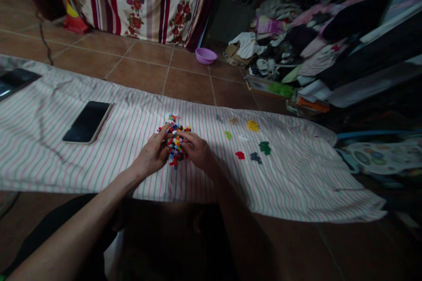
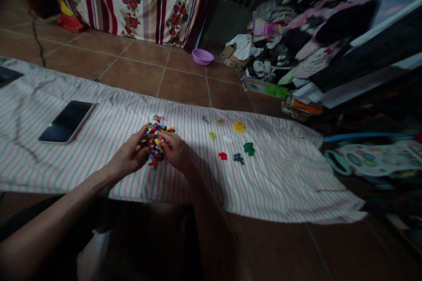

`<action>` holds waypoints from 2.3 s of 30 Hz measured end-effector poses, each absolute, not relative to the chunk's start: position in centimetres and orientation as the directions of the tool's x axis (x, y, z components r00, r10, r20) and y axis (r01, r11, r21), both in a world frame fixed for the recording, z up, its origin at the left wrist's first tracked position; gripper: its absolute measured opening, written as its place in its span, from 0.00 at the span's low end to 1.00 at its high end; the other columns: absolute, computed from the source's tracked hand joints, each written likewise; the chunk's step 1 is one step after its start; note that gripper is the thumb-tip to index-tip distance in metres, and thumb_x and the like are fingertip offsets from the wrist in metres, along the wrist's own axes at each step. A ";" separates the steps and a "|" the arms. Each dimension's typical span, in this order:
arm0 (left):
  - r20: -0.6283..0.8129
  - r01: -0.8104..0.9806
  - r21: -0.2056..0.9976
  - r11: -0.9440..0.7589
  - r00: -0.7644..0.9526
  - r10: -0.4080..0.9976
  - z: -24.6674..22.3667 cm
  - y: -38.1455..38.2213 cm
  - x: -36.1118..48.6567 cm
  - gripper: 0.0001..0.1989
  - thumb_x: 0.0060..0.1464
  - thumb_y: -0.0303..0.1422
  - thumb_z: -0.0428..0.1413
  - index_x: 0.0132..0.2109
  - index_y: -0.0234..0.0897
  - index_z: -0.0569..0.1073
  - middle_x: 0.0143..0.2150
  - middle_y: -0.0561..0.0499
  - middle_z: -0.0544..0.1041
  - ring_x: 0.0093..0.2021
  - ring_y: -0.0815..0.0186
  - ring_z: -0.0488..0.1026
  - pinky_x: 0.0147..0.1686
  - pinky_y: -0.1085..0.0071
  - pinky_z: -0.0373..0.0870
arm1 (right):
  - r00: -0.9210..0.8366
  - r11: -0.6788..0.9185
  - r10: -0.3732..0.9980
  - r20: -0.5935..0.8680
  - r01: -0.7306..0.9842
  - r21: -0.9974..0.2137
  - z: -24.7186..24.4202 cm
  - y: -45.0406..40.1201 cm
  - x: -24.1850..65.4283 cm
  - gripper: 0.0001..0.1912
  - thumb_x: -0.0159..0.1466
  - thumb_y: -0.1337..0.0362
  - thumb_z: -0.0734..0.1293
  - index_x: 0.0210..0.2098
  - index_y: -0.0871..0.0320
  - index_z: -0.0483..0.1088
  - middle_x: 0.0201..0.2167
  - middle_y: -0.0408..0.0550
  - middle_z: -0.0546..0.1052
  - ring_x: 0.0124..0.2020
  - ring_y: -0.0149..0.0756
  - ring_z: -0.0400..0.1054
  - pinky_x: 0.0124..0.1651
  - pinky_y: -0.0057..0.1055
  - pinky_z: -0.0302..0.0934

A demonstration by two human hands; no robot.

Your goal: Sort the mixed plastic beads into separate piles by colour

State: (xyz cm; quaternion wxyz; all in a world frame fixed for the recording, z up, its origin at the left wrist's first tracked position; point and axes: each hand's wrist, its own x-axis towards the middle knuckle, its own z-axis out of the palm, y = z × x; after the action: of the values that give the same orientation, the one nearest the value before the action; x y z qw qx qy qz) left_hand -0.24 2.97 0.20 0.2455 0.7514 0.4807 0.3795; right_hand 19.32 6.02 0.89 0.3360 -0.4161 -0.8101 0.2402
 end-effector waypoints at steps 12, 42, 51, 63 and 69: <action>0.320 0.717 0.447 -0.534 0.429 0.845 1.1 0.8 -2.1 0.15 0.59 0.32 0.50 0.52 0.40 0.74 0.48 0.44 0.70 0.44 0.60 0.69 0.42 0.62 0.74 | -0.496 0.585 0.810 0.313 0.660 -0.470 1.1 4.4 20.6 0.12 0.62 0.61 0.69 0.46 0.50 0.77 0.48 0.52 0.72 0.50 0.43 0.65 0.52 0.43 0.65; 0.271 0.597 0.701 -0.389 0.282 0.920 1.5 1.4 -2.5 0.12 0.61 0.32 0.46 0.40 0.38 0.74 0.38 0.49 0.73 0.39 0.67 0.73 0.42 0.68 0.72 | -0.508 0.495 0.846 0.163 0.635 -0.592 1.8 3.9 21.6 0.05 0.61 0.73 0.66 0.34 0.58 0.72 0.31 0.46 0.75 0.34 0.33 0.68 0.40 0.30 0.60; 0.185 0.712 0.679 -0.179 0.070 0.980 1.2 1.6 -2.8 0.14 0.58 0.34 0.45 0.39 0.37 0.74 0.40 0.47 0.74 0.40 0.62 0.74 0.45 0.63 0.70 | -0.436 0.387 0.892 0.117 0.605 -0.696 2.5 3.6 22.1 0.04 0.60 0.70 0.64 0.33 0.58 0.71 0.29 0.43 0.75 0.30 0.30 0.67 0.35 0.27 0.59; 0.198 0.767 0.627 -0.138 0.014 0.980 1.2 1.5 -2.1 0.14 0.58 0.34 0.45 0.39 0.36 0.74 0.38 0.47 0.74 0.38 0.62 0.73 0.41 0.64 0.69 | -0.382 0.266 0.918 0.112 0.379 -0.886 1.1 4.1 22.1 0.07 0.59 0.66 0.65 0.36 0.56 0.75 0.36 0.47 0.78 0.39 0.34 0.72 0.45 0.33 0.66; 0.175 0.771 0.631 -0.087 -0.033 0.984 1.3 1.3 -1.6 0.14 0.58 0.35 0.45 0.39 0.37 0.75 0.38 0.47 0.74 0.38 0.61 0.73 0.41 0.64 0.68 | -0.332 0.141 0.942 0.059 0.229 -0.963 0.0 4.1 22.2 0.08 0.57 0.61 0.68 0.35 0.57 0.74 0.35 0.46 0.79 0.38 0.35 0.74 0.46 0.34 0.67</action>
State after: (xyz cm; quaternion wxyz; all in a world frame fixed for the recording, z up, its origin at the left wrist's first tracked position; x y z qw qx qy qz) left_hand -1.59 1.29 1.34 0.1767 0.6726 0.6522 0.3017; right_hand 22.17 4.14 -0.01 0.3698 -0.4443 -0.6587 0.4816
